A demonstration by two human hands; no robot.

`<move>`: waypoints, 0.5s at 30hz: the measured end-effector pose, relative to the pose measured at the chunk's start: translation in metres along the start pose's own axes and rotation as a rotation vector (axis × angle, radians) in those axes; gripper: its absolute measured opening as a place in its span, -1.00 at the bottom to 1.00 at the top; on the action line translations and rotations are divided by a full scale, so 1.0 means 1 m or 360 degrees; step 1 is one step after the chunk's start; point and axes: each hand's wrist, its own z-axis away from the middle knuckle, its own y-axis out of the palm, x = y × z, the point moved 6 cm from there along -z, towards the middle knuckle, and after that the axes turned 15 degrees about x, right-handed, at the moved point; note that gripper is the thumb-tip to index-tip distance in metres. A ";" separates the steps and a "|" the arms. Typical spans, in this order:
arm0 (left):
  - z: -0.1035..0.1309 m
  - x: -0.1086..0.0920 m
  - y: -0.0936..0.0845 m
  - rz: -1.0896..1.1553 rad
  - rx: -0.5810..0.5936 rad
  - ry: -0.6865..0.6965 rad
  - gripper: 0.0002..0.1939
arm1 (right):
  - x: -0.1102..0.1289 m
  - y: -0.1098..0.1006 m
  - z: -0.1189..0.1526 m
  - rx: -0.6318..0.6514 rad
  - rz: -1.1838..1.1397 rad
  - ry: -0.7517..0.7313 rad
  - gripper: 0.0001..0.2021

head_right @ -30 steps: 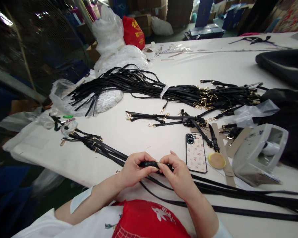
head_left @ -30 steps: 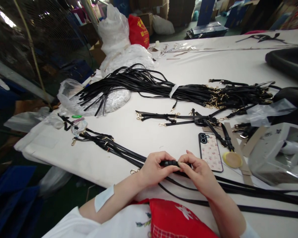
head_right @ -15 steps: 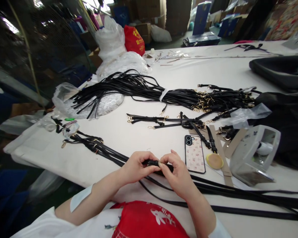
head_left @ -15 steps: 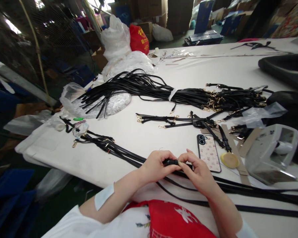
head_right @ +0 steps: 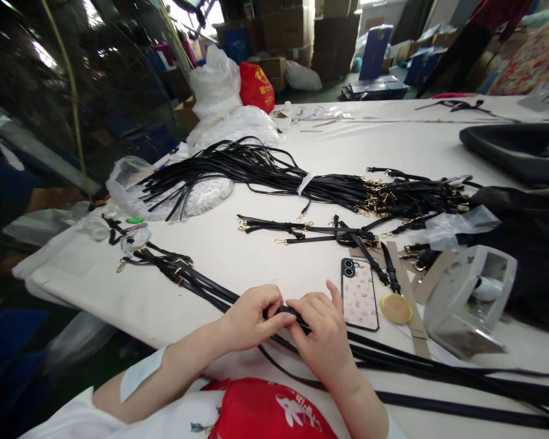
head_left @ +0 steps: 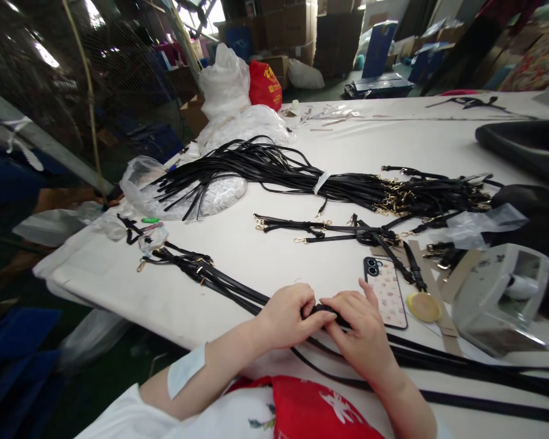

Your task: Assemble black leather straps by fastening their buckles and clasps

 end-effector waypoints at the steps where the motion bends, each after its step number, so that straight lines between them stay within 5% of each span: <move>1: -0.001 0.000 0.002 -0.0067 0.0016 -0.0009 -0.57 | 0.000 0.001 0.000 0.0009 0.0021 -0.0001 -0.83; 5: -0.005 -0.004 0.011 0.0045 0.0130 0.0133 -0.66 | 0.002 0.003 -0.001 0.0049 0.0054 0.0016 -0.82; 10: -0.003 0.004 0.014 0.0855 0.0239 0.0137 -0.56 | 0.002 -0.001 -0.002 0.0069 -0.0181 0.0058 -0.95; 12: 0.002 0.014 0.005 0.1067 0.0211 0.0060 -0.60 | -0.007 -0.007 0.001 0.0052 -0.0321 0.0114 -0.95; 15: 0.016 0.040 -0.031 0.1143 -0.0119 -0.0103 -0.67 | -0.028 -0.023 0.009 -0.0171 -0.0447 0.0276 -0.92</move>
